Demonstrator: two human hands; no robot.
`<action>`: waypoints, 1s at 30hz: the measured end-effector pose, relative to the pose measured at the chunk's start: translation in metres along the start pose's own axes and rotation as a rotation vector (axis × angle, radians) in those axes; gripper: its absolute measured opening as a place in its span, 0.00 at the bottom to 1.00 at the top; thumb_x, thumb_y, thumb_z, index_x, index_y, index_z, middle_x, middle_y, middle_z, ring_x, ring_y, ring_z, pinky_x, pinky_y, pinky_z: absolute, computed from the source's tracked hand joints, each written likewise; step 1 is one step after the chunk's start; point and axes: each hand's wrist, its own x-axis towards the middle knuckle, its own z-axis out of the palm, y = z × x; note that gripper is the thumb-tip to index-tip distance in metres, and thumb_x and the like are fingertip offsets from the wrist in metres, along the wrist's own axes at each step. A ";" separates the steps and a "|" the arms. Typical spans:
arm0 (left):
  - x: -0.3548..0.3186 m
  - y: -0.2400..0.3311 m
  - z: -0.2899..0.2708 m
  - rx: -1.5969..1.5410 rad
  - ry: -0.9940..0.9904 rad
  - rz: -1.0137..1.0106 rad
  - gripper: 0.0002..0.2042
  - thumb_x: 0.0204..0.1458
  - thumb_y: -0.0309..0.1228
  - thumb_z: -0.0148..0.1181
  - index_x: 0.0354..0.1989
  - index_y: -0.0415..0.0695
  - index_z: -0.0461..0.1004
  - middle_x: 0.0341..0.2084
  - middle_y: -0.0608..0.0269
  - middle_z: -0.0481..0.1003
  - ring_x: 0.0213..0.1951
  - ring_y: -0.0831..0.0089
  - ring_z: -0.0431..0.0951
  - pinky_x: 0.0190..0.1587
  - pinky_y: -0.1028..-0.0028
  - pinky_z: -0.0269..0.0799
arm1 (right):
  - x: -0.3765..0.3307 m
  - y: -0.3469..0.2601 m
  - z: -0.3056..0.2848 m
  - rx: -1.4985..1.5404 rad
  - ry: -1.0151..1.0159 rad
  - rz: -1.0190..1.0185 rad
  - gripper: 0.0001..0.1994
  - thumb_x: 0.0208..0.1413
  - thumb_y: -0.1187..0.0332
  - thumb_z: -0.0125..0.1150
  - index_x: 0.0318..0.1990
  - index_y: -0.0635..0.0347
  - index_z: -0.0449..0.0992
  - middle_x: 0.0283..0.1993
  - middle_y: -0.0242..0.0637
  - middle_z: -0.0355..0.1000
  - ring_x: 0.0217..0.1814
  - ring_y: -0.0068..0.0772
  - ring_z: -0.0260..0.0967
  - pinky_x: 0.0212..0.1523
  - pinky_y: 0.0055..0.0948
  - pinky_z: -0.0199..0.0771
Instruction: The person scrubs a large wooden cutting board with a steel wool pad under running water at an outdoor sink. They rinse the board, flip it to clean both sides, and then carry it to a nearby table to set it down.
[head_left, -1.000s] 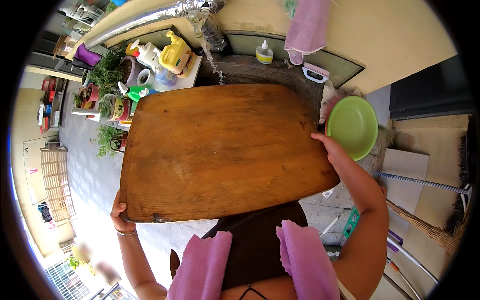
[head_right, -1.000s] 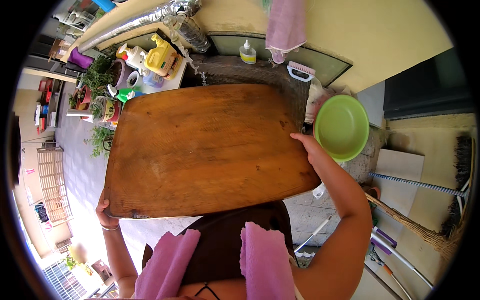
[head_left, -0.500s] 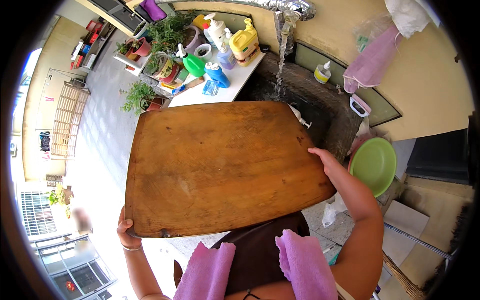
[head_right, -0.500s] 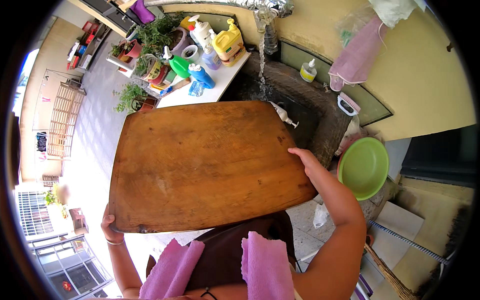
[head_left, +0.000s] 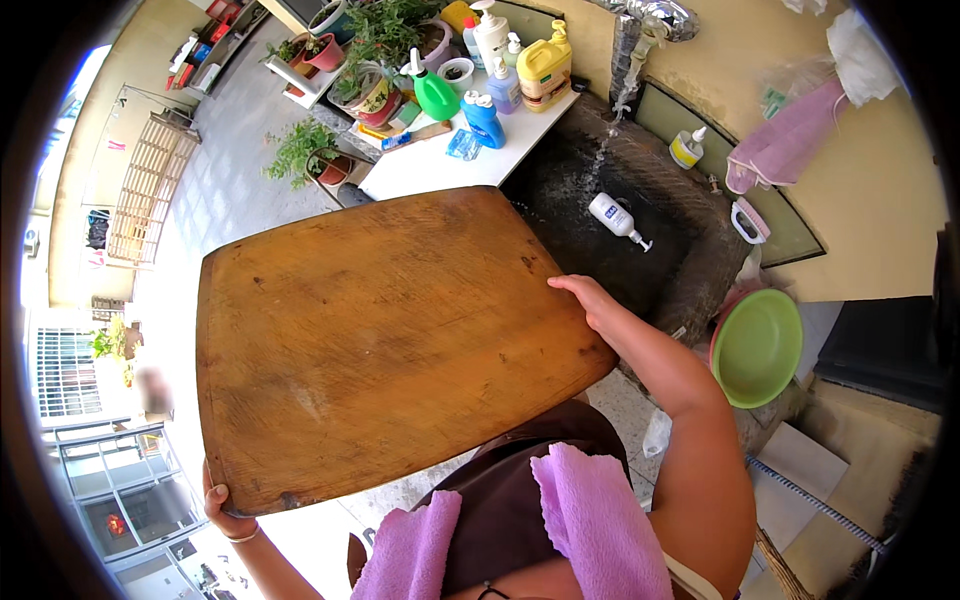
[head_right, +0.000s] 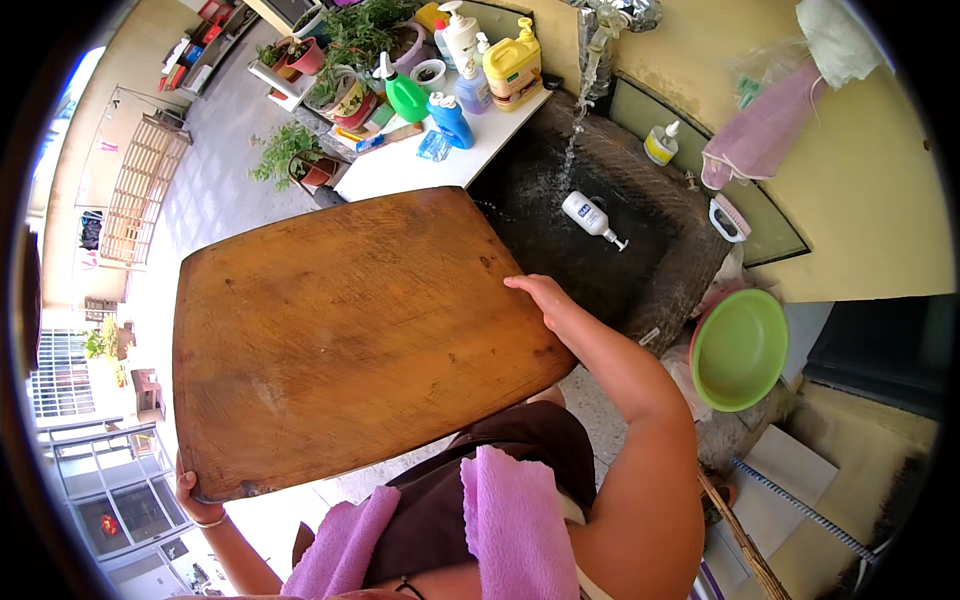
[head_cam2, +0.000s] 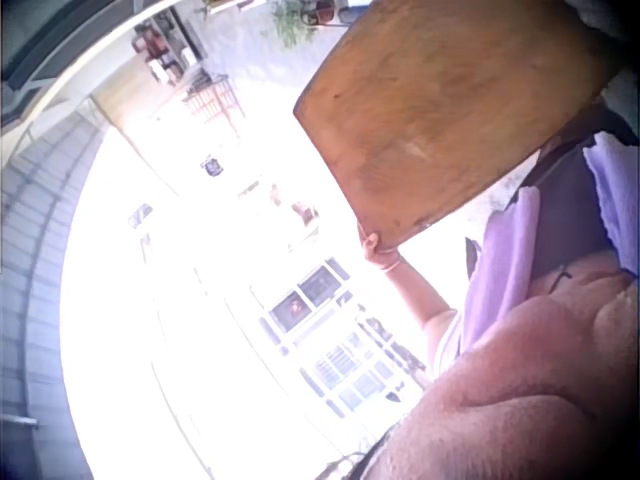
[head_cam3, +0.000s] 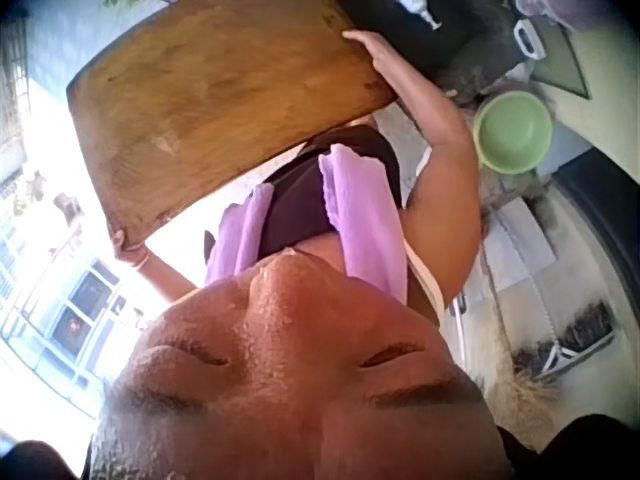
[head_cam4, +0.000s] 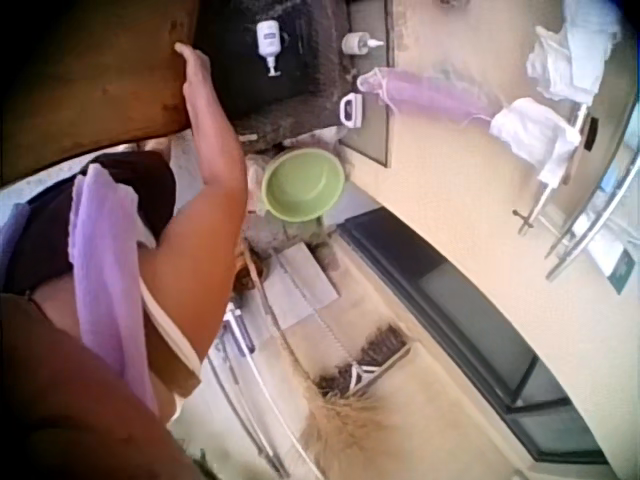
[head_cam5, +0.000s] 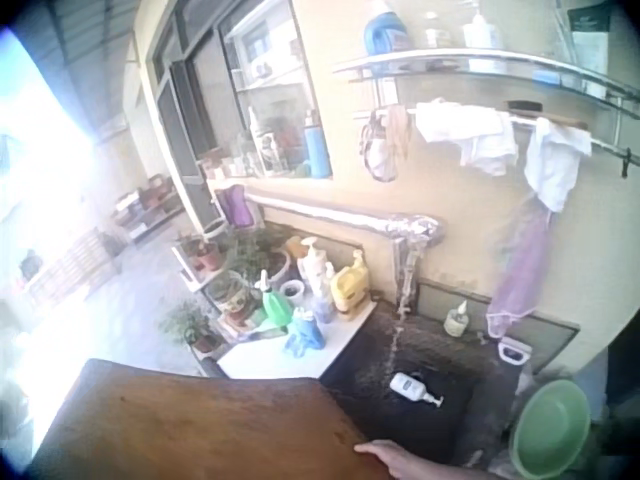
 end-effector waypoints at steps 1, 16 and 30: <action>-0.004 0.010 -0.003 0.022 0.001 0.006 0.36 0.38 0.34 0.57 0.60 0.29 0.60 0.50 0.45 0.72 0.50 0.58 0.74 0.54 0.65 0.70 | 0.009 0.000 0.012 0.026 -0.046 0.011 0.17 0.53 0.62 0.64 0.44 0.66 0.76 0.47 0.45 0.75 0.48 0.36 0.73 0.49 0.36 0.74; 0.030 0.061 0.098 0.300 0.084 0.086 0.38 0.37 0.33 0.56 0.62 0.30 0.59 0.53 0.47 0.70 0.53 0.59 0.73 0.56 0.66 0.68 | 0.189 0.014 0.057 -0.130 -0.179 -0.031 0.25 0.52 0.55 0.66 0.48 0.70 0.75 0.45 0.46 0.76 0.48 0.39 0.74 0.50 0.33 0.72; -0.007 0.047 0.216 0.369 0.175 0.156 0.40 0.38 0.34 0.58 0.63 0.29 0.58 0.55 0.45 0.69 0.57 0.58 0.71 0.60 0.65 0.65 | 0.278 -0.147 -0.060 0.599 0.358 -0.434 0.18 0.63 0.73 0.44 0.61 0.60 0.66 0.62 0.48 0.64 0.64 0.45 0.62 0.62 0.42 0.66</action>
